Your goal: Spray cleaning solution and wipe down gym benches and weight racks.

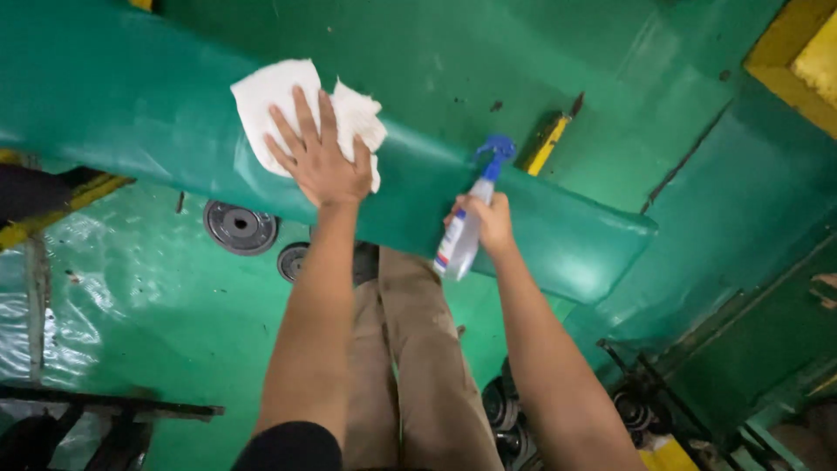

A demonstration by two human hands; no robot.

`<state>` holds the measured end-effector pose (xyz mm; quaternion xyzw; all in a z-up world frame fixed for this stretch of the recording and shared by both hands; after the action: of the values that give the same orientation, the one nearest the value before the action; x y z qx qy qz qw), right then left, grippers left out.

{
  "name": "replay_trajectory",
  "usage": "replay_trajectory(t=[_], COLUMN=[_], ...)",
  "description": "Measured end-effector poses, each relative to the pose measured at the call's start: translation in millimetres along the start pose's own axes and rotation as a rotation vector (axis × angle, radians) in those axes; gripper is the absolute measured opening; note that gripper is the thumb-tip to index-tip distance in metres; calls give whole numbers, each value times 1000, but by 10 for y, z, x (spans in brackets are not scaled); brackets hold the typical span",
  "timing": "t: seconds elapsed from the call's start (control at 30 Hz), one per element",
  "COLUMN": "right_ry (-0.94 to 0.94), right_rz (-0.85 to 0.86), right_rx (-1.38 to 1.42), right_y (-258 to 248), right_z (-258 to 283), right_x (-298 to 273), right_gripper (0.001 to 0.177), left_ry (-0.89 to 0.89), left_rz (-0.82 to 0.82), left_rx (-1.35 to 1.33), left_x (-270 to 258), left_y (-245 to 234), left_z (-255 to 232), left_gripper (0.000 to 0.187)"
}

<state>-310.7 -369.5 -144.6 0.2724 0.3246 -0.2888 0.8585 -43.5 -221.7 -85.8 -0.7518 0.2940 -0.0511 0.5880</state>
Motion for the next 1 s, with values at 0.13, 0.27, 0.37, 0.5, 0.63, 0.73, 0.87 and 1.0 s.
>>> replay_trajectory(t=[0.13,0.27,0.37,0.5,0.63,0.73,0.87,1.0], right_ry=[0,-7,-5,-14,-11,5,-30,-91], right_rz=[-53,-54,-63,-44,-48,-86,-66,-7], right_rx=[0,55,33,26,-21,-48,17,106], right_y=[12,-32,-19,-24,60,55,87,222], right_z=[-27,-106,-73,-54,11,56,83,258], right_x=[55,77,77,85,29,5,-106,-505], right_gripper=[28,29,30,30,42,60,70,55], left_ry=[136,251,213,156,214,193,235,241], left_rz=[87,196,62,6,-13,33,-6,15], left_rx=[16,7,-192,-181,-38,11,-2,-41], left_x=[-161,-1005,-1722,-1286,-297,132,-354,-1282], left_y=[-48,110,603,380,-18,-27,92,252], left_z=[8,226,624,426,88,-80,-168,-101], left_gripper=[71,79,74,72,71,68,71,72])
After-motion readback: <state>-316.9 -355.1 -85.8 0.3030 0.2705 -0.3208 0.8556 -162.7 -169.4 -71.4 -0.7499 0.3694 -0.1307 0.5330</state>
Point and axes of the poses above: each hand's wrist, its own x-axis towards the middle knuckle, its own y-axis out of the palm, z = x × y, the point moved 4 cm from there along x, towards the middle knuckle, and after that the axes turned 9 degrees about z, right-handed, at the moved point
